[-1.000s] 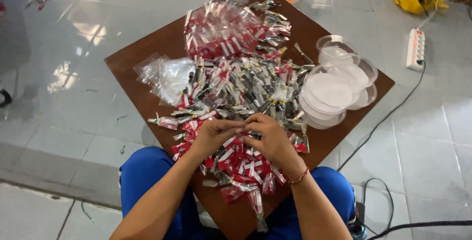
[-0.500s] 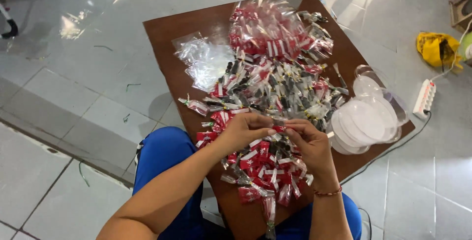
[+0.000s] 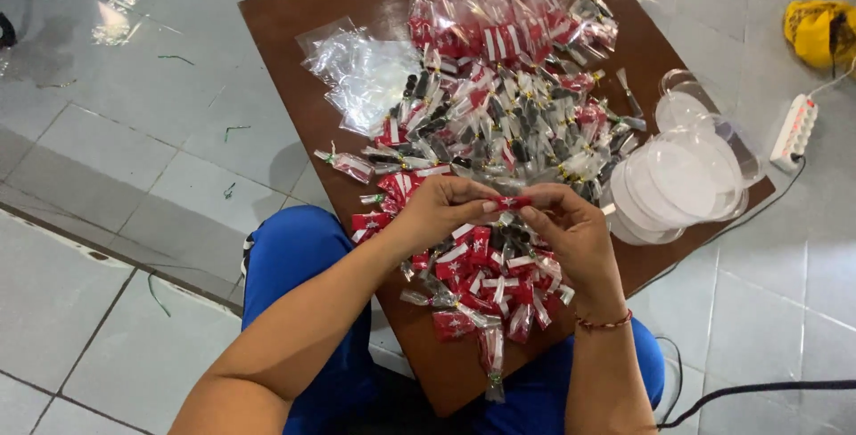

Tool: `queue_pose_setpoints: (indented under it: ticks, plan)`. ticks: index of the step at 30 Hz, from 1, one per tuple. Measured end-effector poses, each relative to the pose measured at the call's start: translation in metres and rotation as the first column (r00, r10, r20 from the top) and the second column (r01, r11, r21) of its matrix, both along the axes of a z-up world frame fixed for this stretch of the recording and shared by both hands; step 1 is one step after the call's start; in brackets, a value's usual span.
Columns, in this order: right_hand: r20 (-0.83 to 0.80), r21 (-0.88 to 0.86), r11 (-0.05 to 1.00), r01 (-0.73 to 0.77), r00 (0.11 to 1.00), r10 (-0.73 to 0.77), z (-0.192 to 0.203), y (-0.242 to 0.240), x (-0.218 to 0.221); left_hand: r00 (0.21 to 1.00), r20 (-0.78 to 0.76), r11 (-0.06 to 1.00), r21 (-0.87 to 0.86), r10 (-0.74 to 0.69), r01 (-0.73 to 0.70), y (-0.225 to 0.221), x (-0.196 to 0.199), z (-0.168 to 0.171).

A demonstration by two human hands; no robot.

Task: The person picks up small individual red and white items from a pile, places them inside transparent plastic bags, and sets the bags aside on the table.

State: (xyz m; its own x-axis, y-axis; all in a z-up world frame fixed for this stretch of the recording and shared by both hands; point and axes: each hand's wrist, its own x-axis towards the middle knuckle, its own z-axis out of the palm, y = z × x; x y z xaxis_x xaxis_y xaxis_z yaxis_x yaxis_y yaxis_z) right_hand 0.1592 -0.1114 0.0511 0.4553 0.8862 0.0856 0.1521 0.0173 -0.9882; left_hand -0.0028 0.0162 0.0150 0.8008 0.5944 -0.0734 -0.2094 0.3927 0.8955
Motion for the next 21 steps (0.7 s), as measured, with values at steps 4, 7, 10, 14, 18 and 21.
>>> queue_pose_setpoints:
  ticks: [4,7,10,14,18,21]
  plan:
    - [-0.003,0.007,1.0,0.029,1.0,-0.029,-0.006,-0.002,0.005,1.0,-0.003,1.0,0.008,-0.019,0.019,-0.003,0.004,-0.005]
    - [-0.016,-0.007,0.999,0.037,0.999,-0.037,-0.005,-0.003,0.005,1.0,-0.003,1.0,0.013,-0.016,0.016,-0.005,0.006,-0.007]
    - [-0.018,-0.007,1.0,0.013,1.0,-0.014,-0.002,-0.001,0.003,1.0,0.0,1.0,0.014,-0.014,0.014,-0.005,0.007,-0.007]
    - [-0.068,-0.012,1.0,-0.009,0.998,0.009,-0.007,-0.001,-0.001,1.0,-0.004,0.999,0.032,-0.011,0.012,-0.004,0.003,0.0]
    - [-0.067,-0.001,1.0,0.008,0.998,-0.008,-0.011,-0.001,0.006,1.0,0.016,0.999,0.044,-0.007,0.007,0.002,0.005,-0.008]
    - [0.02,0.023,0.999,0.029,0.999,-0.029,-0.005,-0.001,0.002,1.0,0.018,0.996,0.092,-0.009,0.007,0.002,0.002,-0.004]
